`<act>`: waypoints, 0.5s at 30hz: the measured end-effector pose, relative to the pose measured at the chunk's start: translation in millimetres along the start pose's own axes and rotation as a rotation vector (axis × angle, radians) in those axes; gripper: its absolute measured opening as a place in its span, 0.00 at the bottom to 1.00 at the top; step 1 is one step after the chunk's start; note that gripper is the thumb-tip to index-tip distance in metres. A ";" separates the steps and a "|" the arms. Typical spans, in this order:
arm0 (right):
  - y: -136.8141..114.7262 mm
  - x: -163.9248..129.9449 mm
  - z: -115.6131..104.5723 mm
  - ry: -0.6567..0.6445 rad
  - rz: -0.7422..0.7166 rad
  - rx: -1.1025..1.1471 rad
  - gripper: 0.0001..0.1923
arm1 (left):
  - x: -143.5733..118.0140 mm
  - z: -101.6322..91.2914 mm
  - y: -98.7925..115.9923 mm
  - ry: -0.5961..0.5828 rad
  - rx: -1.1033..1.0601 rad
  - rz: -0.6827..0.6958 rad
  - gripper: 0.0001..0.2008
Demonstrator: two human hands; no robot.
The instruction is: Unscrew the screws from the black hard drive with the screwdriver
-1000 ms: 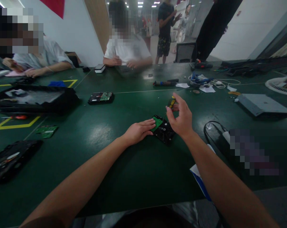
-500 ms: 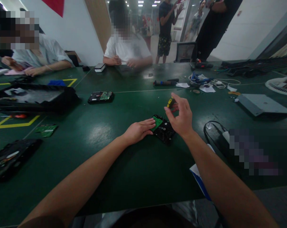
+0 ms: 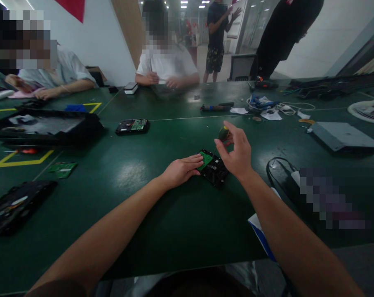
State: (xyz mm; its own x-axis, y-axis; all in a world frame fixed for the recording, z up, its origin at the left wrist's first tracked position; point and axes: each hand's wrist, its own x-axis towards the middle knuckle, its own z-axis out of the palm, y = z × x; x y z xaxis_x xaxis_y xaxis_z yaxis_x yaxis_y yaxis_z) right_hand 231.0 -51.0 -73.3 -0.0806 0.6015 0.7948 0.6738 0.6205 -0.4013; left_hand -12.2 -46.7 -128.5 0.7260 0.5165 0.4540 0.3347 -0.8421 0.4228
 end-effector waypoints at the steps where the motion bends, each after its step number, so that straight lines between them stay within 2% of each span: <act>1: -0.2 -0.1 -0.1 0.000 0.000 0.002 0.29 | 0.1 0.1 0.0 0.002 -0.005 0.001 0.23; 15: -1.6 1.4 -2.3 0.005 0.001 -0.024 0.25 | 0.9 -0.6 0.9 -0.001 0.009 -0.004 0.22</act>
State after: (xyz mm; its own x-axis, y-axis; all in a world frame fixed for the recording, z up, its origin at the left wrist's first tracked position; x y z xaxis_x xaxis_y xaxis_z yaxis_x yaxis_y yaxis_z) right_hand 231.4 -52.3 -70.5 -0.0759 0.5995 0.7968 0.6912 0.6075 -0.3913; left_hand -11.6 -46.9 -127.2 0.7252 0.5199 0.4515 0.3433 -0.8414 0.4174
